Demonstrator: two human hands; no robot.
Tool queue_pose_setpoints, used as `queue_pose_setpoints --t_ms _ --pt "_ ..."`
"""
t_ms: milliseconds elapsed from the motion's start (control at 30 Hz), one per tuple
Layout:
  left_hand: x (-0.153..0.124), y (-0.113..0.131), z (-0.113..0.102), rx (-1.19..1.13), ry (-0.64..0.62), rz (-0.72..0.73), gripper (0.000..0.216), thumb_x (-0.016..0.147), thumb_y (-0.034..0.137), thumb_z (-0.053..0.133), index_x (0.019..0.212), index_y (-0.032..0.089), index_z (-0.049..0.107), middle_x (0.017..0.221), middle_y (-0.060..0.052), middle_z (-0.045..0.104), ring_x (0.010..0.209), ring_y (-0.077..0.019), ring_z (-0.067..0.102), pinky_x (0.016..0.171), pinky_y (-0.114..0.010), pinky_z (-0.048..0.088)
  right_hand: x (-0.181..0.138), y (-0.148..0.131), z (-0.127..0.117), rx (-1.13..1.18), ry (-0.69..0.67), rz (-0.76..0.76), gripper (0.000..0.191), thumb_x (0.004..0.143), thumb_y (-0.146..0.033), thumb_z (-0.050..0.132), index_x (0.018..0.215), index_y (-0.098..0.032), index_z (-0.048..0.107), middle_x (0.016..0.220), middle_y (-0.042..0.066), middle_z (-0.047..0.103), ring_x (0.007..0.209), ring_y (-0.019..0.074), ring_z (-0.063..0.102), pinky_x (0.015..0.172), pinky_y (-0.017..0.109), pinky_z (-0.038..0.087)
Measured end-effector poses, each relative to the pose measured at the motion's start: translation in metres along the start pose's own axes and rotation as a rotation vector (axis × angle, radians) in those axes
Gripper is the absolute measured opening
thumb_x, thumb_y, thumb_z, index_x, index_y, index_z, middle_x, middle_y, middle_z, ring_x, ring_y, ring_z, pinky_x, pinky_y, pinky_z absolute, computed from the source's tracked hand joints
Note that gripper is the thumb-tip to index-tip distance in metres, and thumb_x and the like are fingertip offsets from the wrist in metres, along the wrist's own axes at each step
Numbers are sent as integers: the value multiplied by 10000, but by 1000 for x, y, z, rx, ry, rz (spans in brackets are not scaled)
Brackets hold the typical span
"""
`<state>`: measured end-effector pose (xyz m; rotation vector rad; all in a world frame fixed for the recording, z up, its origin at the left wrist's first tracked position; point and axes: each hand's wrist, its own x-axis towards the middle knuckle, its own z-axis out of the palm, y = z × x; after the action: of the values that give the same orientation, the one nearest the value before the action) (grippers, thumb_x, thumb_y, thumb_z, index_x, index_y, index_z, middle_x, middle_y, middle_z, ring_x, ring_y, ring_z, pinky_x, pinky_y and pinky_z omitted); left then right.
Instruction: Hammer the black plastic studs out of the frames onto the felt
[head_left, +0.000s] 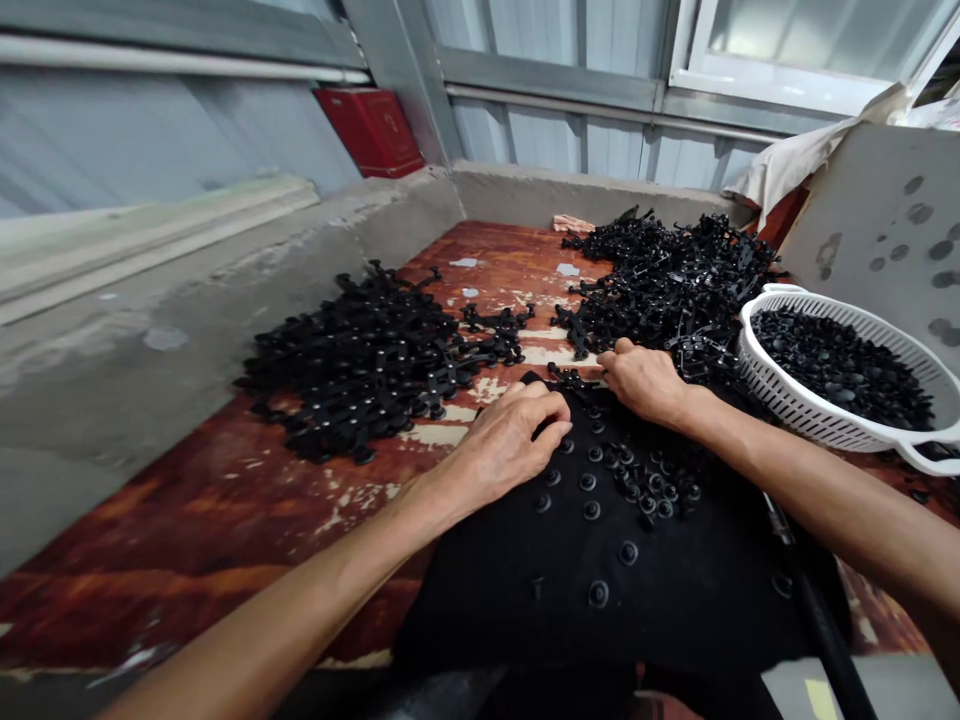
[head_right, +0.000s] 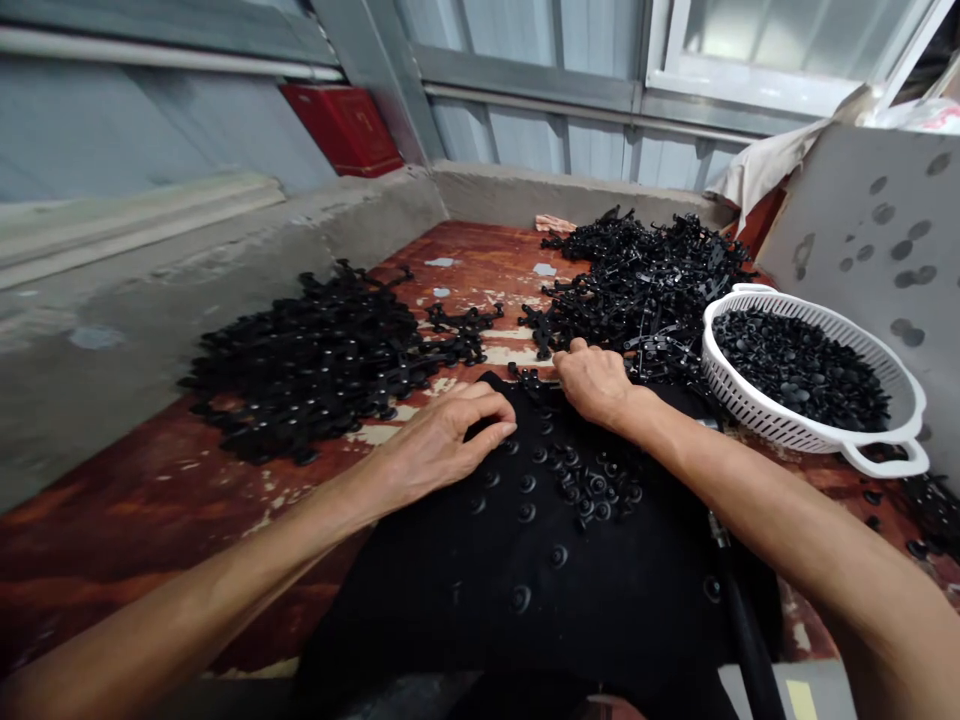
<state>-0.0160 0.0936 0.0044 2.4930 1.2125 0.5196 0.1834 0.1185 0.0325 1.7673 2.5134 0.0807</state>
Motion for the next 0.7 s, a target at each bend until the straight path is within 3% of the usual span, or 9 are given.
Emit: queue_pose_setpoints --t_ms 133,300,533,700 --pt "-8 -4 -5 -26 -48 20 278 939 341 408 790 210 602 813 -38 587 837 -213 560 806 -377 445 21 8 12 12 -45 -10 313 955 -305 624 1244 -188 604 1256 93 632 1026 244 661 844 447 567" --pt "-16 -6 -9 -22 -73 34 194 916 292 464 856 213 631 872 -48 619 896 -225 579 839 -382 458 13 7 2 46 -5 -61 314 955 -307 624 1243 -181 604 1249 94 636 1023 245 662 845 452 567" --pt "-18 -12 3 29 39 39 183 905 270 477 875 198 642 901 -62 631 923 -237 583 859 -392 469 -12 -37 -13 141 4 -265 214 964 -276 608 1144 -169 652 1121 66 685 942 216 680 806 411 569" --pt "-23 -11 -3 -21 115 43 181 897 327 501 924 202 629 951 -53 648 965 -234 591 917 -412 468 -32 -22 -17 204 74 -234 313 1021 -167 451 1302 -166 588 1175 95 654 1007 188 653 834 296 489"
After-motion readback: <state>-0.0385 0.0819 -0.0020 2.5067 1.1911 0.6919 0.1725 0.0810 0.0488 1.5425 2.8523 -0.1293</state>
